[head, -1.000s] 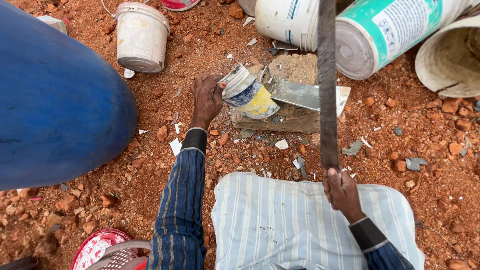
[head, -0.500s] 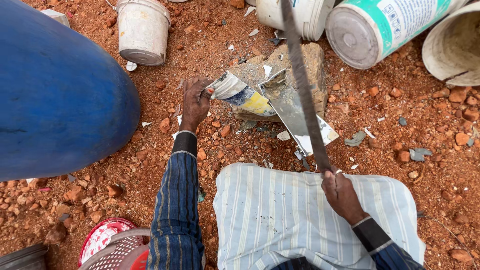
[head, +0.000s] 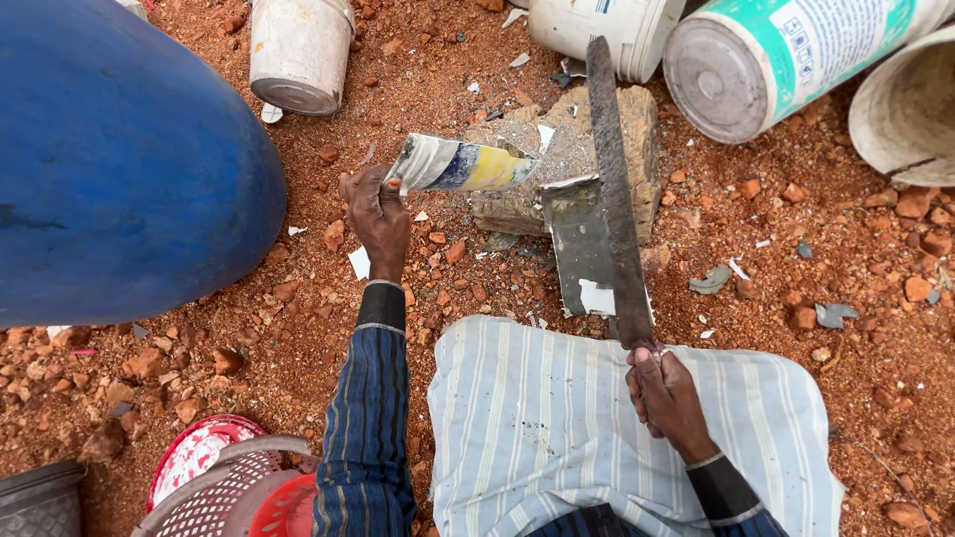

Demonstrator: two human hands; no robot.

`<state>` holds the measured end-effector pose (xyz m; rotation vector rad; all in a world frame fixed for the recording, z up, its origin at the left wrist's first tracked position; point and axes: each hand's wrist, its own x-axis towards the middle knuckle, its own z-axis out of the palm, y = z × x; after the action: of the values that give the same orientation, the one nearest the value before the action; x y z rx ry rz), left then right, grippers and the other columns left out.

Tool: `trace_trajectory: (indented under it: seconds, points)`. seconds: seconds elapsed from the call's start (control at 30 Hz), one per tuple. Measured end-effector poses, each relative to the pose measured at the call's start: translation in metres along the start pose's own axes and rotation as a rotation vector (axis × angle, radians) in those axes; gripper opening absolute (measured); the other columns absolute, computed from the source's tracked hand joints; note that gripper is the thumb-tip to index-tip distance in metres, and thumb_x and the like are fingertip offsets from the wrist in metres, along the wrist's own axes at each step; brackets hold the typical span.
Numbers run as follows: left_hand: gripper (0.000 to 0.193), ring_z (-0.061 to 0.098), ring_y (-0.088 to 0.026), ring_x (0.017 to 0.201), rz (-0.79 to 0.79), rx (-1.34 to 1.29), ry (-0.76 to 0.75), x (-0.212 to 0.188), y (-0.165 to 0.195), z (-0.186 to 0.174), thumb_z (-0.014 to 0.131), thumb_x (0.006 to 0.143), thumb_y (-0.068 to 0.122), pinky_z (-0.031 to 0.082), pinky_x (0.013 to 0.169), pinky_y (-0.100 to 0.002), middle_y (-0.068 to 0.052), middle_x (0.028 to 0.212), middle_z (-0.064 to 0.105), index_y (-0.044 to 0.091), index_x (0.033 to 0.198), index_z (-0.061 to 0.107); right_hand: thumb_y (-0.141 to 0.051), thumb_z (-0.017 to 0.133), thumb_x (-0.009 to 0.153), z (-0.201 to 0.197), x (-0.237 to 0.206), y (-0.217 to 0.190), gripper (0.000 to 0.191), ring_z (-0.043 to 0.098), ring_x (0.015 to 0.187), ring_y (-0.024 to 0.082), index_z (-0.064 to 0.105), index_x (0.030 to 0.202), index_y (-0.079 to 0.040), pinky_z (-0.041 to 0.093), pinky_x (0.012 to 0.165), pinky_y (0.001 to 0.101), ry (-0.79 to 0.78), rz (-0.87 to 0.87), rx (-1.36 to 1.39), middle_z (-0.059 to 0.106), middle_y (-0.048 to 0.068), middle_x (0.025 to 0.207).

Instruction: The person sits on the ground and cuts discarded plastic buckets and paint containers into pieces, using a long machete-style blade against a stone block. They tear pieces by hand, reposition each container, and work through several buckets one at a time, leaving cut plastic fragments scattered on the ground.

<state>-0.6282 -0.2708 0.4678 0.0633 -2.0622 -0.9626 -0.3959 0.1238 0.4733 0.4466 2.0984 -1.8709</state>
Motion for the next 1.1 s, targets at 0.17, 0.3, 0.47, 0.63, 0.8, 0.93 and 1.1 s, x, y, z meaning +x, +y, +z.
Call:
trace_trajectory:
  seconds: [0.17, 0.3, 0.47, 0.63, 0.8, 0.93, 1.1]
  points:
    - [0.021, 0.063, -0.023, 0.12, 0.23, 0.079, -0.112, -0.045, 0.025, 0.025, 0.068, 0.099, 0.008, 0.013, 0.129, -0.056, 0.002, 0.117, 0.075, 0.023, 0.11, 0.077, -0.043, 0.053, 0.099, 0.011, 0.002, 0.014, 0.039, 0.047, 0.042, 0.01, 0.058, 0.104, -0.005, 0.035, 0.033, 0.0284, 0.061, 0.056, 0.036, 0.055, 0.003, 0.066]
    - [0.037, 0.051, -0.027, 0.139, 0.319, 0.197, -0.355, -0.103, 0.034, 0.031, 0.069, 0.093, 0.003, 0.016, 0.13, -0.055, 0.002, 0.136, 0.067, 0.025, 0.122, 0.079, -0.04, 0.059, 0.097, 0.019, -0.002, 0.034, 0.037, 0.049, 0.044, 0.01, 0.059, 0.104, -0.004, 0.041, 0.036, 0.0285, 0.058, 0.049, 0.117, 0.057, 0.005, 0.066]
    - [0.064, 0.032, -0.044, 0.145, 0.04, 0.339, -0.088, -0.132, 0.028, 0.025, 0.076, 0.078, 0.02, 0.01, 0.121, -0.061, -0.019, 0.16, 0.031, 0.03, 0.136, 0.05, -0.039, 0.061, 0.097, 0.027, -0.003, 0.042, 0.038, 0.051, 0.046, 0.011, 0.057, 0.102, -0.002, 0.042, 0.038, 0.0285, 0.062, 0.07, 0.102, 0.059, 0.005, 0.068]
    - [0.115, 0.044, -0.04, 0.139, -0.829, -0.734, -0.165, -0.139, 0.02, 0.018, 0.077, 0.078, 0.028, 0.046, 0.107, -0.056, -0.026, 0.157, 0.03, 0.022, 0.158, -0.005, -0.039, 0.061, 0.096, 0.039, -0.001, 0.038, 0.036, 0.05, 0.046, 0.012, 0.057, 0.104, -0.004, 0.04, 0.037, 0.0294, 0.093, 0.117, 0.082, 0.058, 0.006, 0.067]
    - [0.093, 0.047, -0.037, 0.136, -1.071, -1.204, 0.003, -0.145, 0.003, 0.032, 0.066, 0.093, 0.036, 0.054, 0.102, -0.053, -0.021, 0.158, 0.037, 0.016, 0.165, 0.011, -0.036, 0.06, 0.097, 0.042, 0.001, 0.04, 0.035, 0.052, 0.047, 0.013, 0.058, 0.104, -0.002, 0.041, 0.037, 0.0301, 0.047, 0.118, 0.044, 0.06, 0.007, 0.07]
    - [0.073, 0.057, -0.031, 0.123, -1.182, -1.127, 0.083, -0.145, -0.005, 0.055, 0.063, 0.095, 0.024, 0.056, 0.099, -0.052, -0.018, 0.144, 0.049, 0.013, 0.158, 0.027, -0.033, 0.062, 0.097, 0.049, 0.021, 0.04, 0.036, 0.056, 0.05, 0.013, 0.059, 0.106, 0.002, 0.047, 0.04, 0.0304, -0.055, 0.074, 0.034, 0.064, 0.009, 0.073]
    - [0.064, 0.059, -0.027, 0.116, -0.918, -1.317, -0.066, -0.151, 0.0, 0.061, 0.068, 0.098, 0.012, 0.053, 0.088, -0.049, -0.016, 0.138, 0.054, 0.007, 0.154, 0.037, -0.032, 0.064, 0.104, 0.074, 0.059, -0.007, 0.056, 0.066, 0.106, 0.024, 0.047, 0.14, 0.007, 0.054, 0.089, 0.036, 0.134, -0.53, -0.324, 0.065, 0.015, 0.118]
